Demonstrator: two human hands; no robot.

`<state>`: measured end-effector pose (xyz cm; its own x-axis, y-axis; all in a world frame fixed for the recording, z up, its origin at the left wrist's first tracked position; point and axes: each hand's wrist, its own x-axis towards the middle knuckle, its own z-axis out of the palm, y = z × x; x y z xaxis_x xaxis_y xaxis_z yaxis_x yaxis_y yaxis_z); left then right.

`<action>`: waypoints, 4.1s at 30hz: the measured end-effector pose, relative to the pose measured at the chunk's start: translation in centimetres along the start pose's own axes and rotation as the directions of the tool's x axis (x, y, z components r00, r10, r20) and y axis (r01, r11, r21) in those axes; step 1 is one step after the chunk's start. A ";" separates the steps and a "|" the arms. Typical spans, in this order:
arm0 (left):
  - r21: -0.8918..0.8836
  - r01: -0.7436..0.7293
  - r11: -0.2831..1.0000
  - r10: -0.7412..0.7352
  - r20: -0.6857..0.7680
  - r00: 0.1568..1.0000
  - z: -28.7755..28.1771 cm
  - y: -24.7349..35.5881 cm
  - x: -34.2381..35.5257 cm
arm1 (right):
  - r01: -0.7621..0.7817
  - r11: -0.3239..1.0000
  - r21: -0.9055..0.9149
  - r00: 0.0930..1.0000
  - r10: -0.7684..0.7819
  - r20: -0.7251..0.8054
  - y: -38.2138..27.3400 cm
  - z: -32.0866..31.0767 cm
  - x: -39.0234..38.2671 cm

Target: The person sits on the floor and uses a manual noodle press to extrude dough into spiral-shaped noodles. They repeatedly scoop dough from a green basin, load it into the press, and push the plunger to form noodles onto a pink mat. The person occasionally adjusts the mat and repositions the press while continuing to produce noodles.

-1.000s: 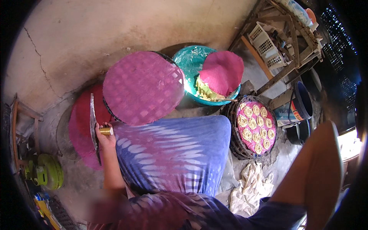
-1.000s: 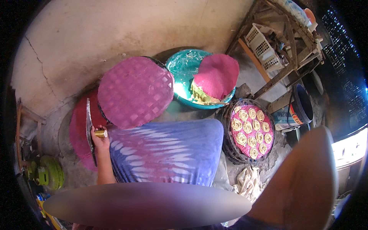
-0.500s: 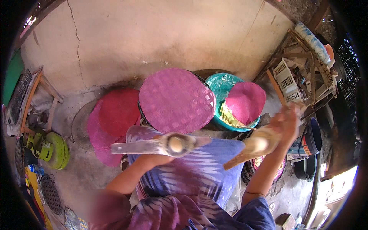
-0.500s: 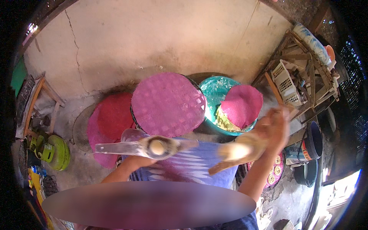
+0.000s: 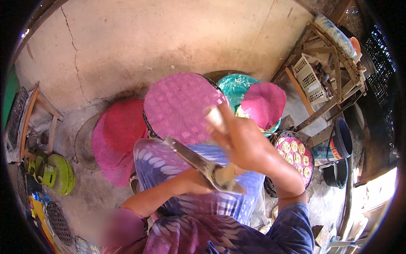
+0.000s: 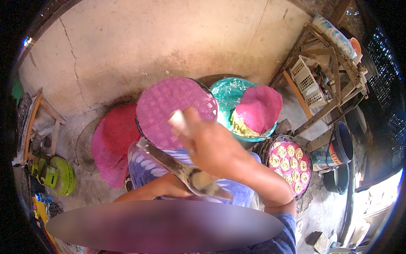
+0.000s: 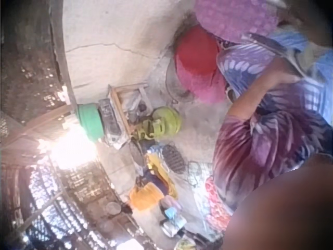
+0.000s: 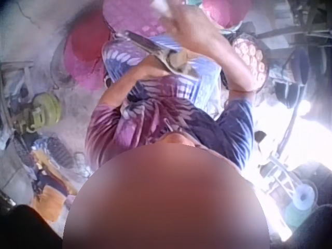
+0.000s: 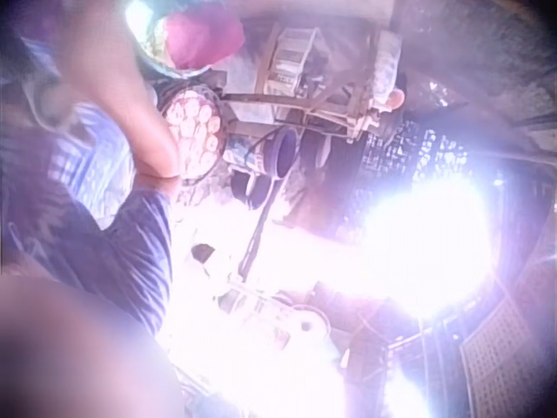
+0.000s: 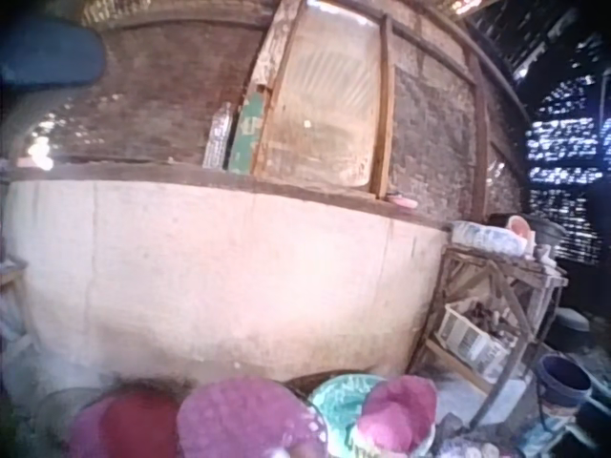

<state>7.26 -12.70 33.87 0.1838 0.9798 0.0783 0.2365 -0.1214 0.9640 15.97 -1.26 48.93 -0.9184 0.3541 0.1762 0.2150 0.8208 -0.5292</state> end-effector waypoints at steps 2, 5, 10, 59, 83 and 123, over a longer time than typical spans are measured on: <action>0.038 -0.114 0.993 0.115 -0.023 0.993 1.4 -0.9 -0.3 | 0.084 0.994 -0.070 0.995 -0.080 0.059 -0.6 1.5 0.2; -0.204 -0.052 0.978 0.035 -0.087 0.996 2.6 -1.8 -0.4 | 0.105 0.988 -0.114 0.990 -0.093 0.110 -1.3 4.3 0.0; 0.011 0.080 0.997 -0.079 -0.045 0.996 0.1 -2.5 -1.8 | 0.033 0.880 0.474 0.946 -0.180 0.269 5.4 3.0 -1.1; -0.583 -0.811 -0.051 0.004 -0.812 0.584 -24.9 -8.1 1.0 | -0.612 0.742 0.276 0.679 0.314 0.663 6.1 4.7 6.7; -0.613 -0.764 -0.199 -0.082 -0.767 0.637 -22.2 -10.7 9.4 | -0.707 0.688 0.166 0.584 0.435 0.685 12.7 2.3 7.1; -0.609 -0.780 -0.143 -0.060 -0.782 0.621 -22.1 -11.0 14.6 | -0.648 0.761 0.030 0.645 0.528 0.552 15.7 -1.5 7.7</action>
<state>-13.71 6.44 30.06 -0.6459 0.7395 0.1895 -0.7581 -0.6507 -0.0442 12.80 15.01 43.19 -0.6624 0.4145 -0.6240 0.7490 0.3816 -0.5417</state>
